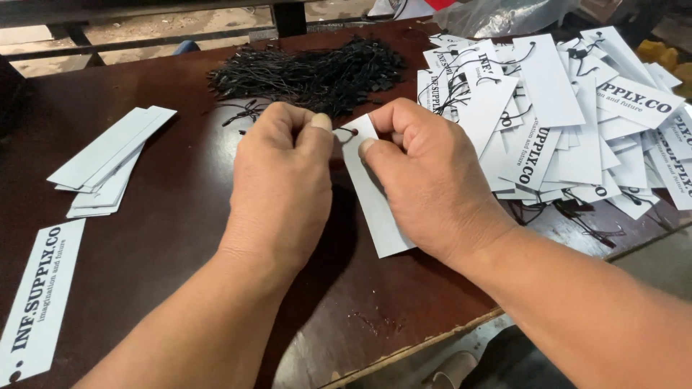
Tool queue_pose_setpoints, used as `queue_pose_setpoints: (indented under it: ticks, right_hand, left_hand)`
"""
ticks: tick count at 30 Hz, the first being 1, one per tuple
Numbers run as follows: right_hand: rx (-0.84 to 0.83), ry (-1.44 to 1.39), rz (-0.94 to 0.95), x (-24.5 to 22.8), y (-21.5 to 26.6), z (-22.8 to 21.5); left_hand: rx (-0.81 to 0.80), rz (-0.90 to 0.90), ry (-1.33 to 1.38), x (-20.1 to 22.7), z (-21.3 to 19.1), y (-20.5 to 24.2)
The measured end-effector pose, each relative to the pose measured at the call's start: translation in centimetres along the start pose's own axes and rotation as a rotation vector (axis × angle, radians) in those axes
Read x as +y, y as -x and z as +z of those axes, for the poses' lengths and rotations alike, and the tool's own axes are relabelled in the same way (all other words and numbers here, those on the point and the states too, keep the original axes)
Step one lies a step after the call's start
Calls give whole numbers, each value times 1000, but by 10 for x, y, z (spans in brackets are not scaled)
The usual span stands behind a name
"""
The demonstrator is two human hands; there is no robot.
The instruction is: Manually attaching plastic fasteners to paper clothing tags at a workstation.
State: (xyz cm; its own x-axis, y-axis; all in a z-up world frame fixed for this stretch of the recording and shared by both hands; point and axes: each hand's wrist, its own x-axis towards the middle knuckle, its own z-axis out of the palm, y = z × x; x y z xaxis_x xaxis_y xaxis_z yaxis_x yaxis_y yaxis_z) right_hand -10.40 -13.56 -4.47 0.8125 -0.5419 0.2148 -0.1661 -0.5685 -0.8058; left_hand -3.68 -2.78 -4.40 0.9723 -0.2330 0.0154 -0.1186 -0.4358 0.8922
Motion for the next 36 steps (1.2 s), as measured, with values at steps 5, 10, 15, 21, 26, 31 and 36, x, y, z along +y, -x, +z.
queue_pose_setpoints:
  ticks: [5,10,15,21,26,31,36]
  right_hand:
    - [198,18,-88,11,-2,2]
    - [222,31,27,14,-8,4]
    - [231,-11,90,13,-12,4]
    - [221,189,132,13,-17,-4]
    - [291,334,-213,30,-35,-21]
    - [320,489,-410,38,-65,-57]
    - [298,575,-134,11,-73,-83]
  left_hand:
    - [-17,-112,826,-4,-6,-10]
    - [-204,-235,1228,-12,-26,-31]
    - [-287,-306,1320,-25,-26,-44]
    - [-263,-250,1255,-26,-22,-42]
    - [-310,-144,1211,-28,-18,-41]
    - [-283,-52,1081,-24,-17,-33]
    - [-237,44,915,-20,-16,-28]
